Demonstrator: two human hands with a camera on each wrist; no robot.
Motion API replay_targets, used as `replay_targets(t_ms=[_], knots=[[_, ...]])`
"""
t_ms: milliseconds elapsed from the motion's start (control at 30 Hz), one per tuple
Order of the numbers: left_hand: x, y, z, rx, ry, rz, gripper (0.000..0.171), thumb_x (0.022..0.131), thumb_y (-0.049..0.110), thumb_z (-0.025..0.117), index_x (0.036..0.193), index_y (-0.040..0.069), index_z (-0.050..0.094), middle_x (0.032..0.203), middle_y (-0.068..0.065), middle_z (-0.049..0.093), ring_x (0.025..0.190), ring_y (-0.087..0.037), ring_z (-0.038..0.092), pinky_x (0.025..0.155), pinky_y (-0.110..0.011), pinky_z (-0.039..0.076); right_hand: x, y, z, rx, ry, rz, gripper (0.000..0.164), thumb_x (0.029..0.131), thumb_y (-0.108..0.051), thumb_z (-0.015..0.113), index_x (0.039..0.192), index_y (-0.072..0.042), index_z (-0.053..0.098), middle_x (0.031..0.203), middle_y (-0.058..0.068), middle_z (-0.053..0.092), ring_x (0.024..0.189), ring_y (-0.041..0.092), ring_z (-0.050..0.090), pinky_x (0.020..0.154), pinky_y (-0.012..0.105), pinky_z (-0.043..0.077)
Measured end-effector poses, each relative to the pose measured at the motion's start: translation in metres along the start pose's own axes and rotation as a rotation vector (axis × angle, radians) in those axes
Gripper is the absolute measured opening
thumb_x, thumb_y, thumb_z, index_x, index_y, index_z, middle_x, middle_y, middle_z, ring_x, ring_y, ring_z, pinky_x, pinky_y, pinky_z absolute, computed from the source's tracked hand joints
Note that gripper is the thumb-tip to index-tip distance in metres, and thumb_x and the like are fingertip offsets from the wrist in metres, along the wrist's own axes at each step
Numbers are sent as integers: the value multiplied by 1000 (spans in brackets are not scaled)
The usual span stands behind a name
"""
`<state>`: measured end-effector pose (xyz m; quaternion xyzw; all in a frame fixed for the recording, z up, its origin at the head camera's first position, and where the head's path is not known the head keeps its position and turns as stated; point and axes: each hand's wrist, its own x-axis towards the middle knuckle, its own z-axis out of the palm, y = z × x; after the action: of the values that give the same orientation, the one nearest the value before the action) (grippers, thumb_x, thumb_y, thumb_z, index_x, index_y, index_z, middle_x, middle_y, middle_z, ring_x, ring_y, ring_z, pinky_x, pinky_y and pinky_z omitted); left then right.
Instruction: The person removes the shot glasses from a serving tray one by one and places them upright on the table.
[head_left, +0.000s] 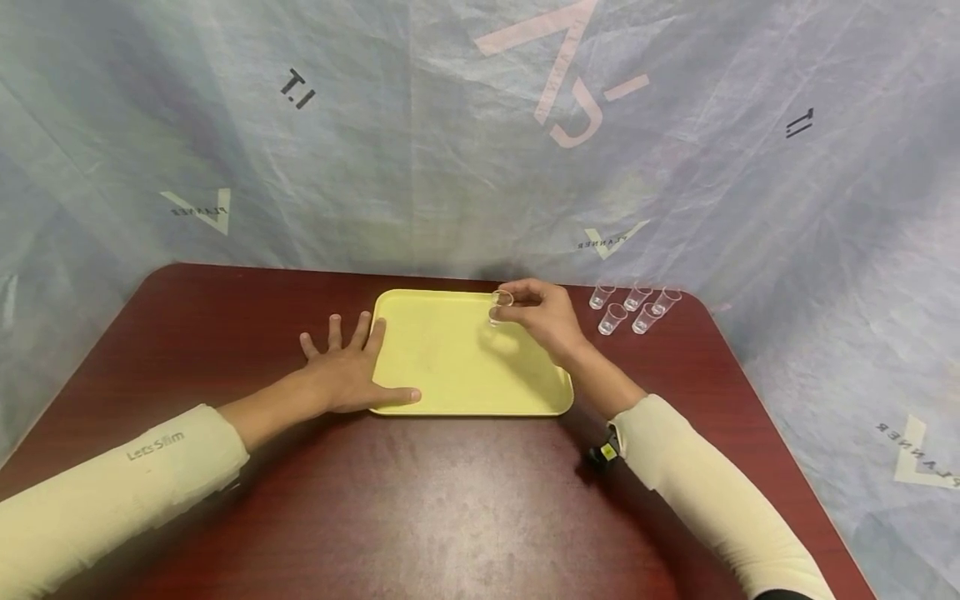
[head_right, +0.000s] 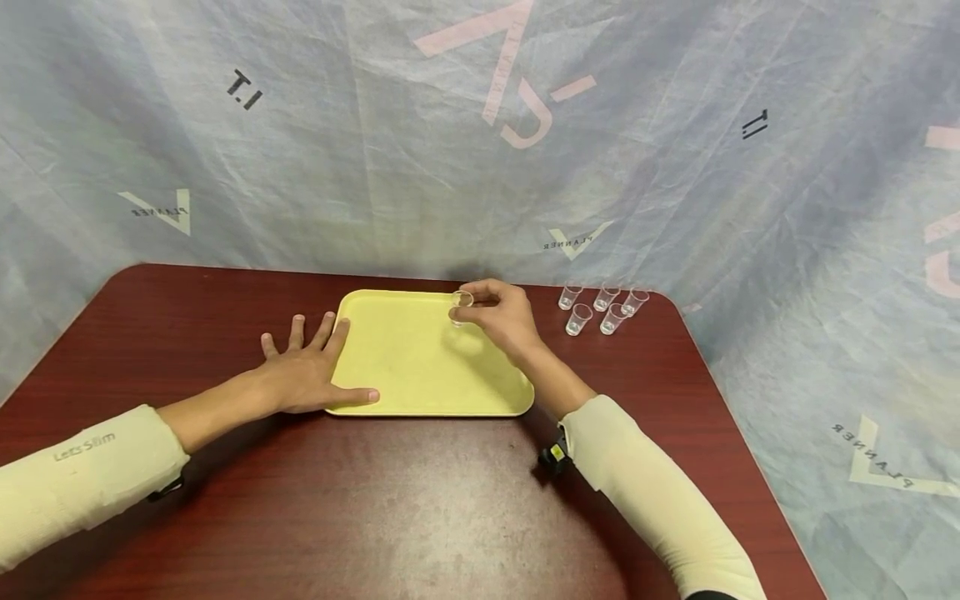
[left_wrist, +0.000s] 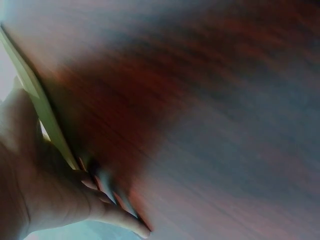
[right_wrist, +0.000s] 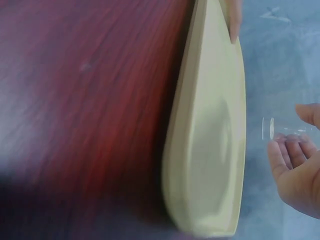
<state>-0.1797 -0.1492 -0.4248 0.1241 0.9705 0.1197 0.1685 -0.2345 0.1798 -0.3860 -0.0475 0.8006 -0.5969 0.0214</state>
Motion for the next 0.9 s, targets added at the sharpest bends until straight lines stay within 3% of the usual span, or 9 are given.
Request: replay_targets(t_ms=[233, 700, 900], knots=[[0, 0, 2, -23, -2, 9, 152, 81, 109, 53, 183, 13, -6, 190, -22, -12, 169, -66, -16, 118, -99, -6, -11, 9, -25, -31, 25, 32, 44, 89, -12, 95, 130, -4, 81, 108, 0, 84, 102, 10, 78, 90, 22, 62], [-1, 0, -1, -18, -1, 4, 152, 81, 108, 54, 183, 13, -7, 190, -22, -12, 169, -65, -16, 118, -99, -7, -28, 23, -71, -56, 84, 64, 50, 92, -17, 94, 137, -1, 77, 105, -14, 81, 102, 5, 76, 90, 19, 60], [-1, -1, 0, -10, -5, -1, 153, 81, 109, 54, 183, 12, -7, 190, -22, -11, 169, -65, -15, 118, -99, -5, -35, 29, -86, -17, 109, 66, 47, 94, -12, 92, 136, 1, 76, 101, -19, 81, 100, 1, 78, 91, 18, 61]])
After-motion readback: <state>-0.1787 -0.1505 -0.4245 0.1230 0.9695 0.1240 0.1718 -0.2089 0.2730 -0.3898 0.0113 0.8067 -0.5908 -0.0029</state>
